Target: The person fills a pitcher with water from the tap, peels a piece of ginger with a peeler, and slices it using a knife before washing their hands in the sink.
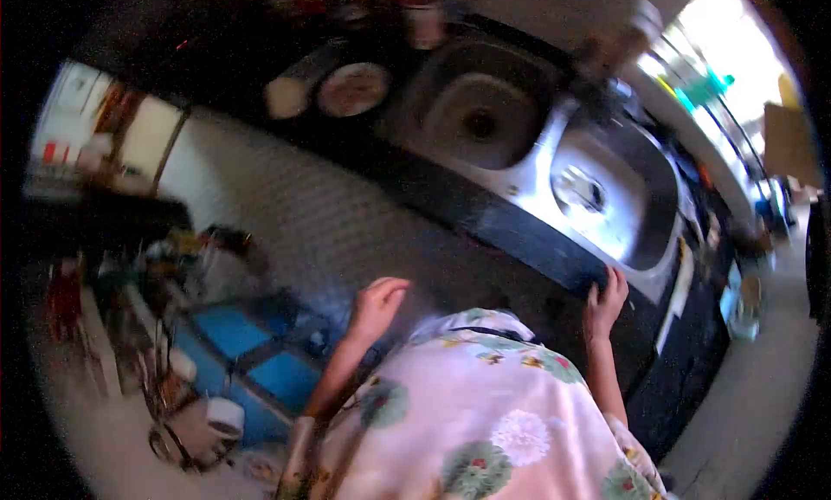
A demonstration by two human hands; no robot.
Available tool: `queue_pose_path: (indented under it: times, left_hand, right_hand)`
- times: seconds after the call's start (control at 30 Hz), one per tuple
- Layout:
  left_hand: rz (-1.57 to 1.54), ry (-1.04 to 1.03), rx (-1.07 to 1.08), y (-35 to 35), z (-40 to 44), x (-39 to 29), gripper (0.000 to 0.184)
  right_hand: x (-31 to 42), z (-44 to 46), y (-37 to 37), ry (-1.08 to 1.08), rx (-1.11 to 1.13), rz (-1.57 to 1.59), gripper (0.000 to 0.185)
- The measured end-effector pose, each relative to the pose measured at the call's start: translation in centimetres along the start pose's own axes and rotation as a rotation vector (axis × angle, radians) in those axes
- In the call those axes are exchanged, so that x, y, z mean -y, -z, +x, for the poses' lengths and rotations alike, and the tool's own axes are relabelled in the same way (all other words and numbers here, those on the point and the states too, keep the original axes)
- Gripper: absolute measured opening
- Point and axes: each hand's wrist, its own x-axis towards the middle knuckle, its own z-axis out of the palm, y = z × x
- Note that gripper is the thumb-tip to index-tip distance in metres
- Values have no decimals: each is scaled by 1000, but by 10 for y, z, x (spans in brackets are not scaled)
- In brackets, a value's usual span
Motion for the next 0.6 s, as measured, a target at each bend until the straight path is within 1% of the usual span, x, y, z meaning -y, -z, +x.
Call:
queue_pose_path:
  times: [0.1, 0.13, 0.17, 0.23, 0.27, 0.3, 0.37, 0.43, 0.47, 0.5, 0.57, 0.6]
  left_hand:
    - [-9, 48, -84, 34, -19, 32, 16]
    - [-37, 97, -104, 44, -24, 33, 16]
    - [-54, 88, -139, 51, -29, 39, 16]
    - [-84, 70, -205, 64, -39, 50, 16]
    - [-139, 62, -245, 67, -40, 53, 17]
    - [-136, 179, -185, 77, -42, 51, 18]
    - [-240, 101, -279, 77, -38, 70, 20]
    - [-172, 103, -317, 95, -28, 72, 19]
    - [-158, 171, -327, 105, -29, 66, 19]
    - [-151, 191, -347, 112, -27, 75, 18]
    - [-143, 222, -367, 123, -20, 95, 18]
    - [-119, 241, -397, 132, -20, 95, 17]
  right_hand:
    - [66, 8, -47, 168, 111, 173, 54]
    - [98, 10, -54, 185, 172, 223, 56]
    - [117, 8, -71, 204, 213, 350, 56]
    - [163, 9, -88, 259, 386, 486, 57]
    - [188, 10, -87, 373, 384, 504, 35]
    - [204, 12, -93, 316, 512, 565, 31]
    - [226, 14, -107, 204, 786, 660, 22]
    - [266, 22, -113, 89, 972, 651, 12]
    - [276, 22, -129, 133, 978, 708, 12]
    - [287, 23, -145, 176, 986, 766, 14]
    - [309, 35, -167, 550, 909, 713, 16]
    - [312, 45, -183, 568, 1004, 615, 17]
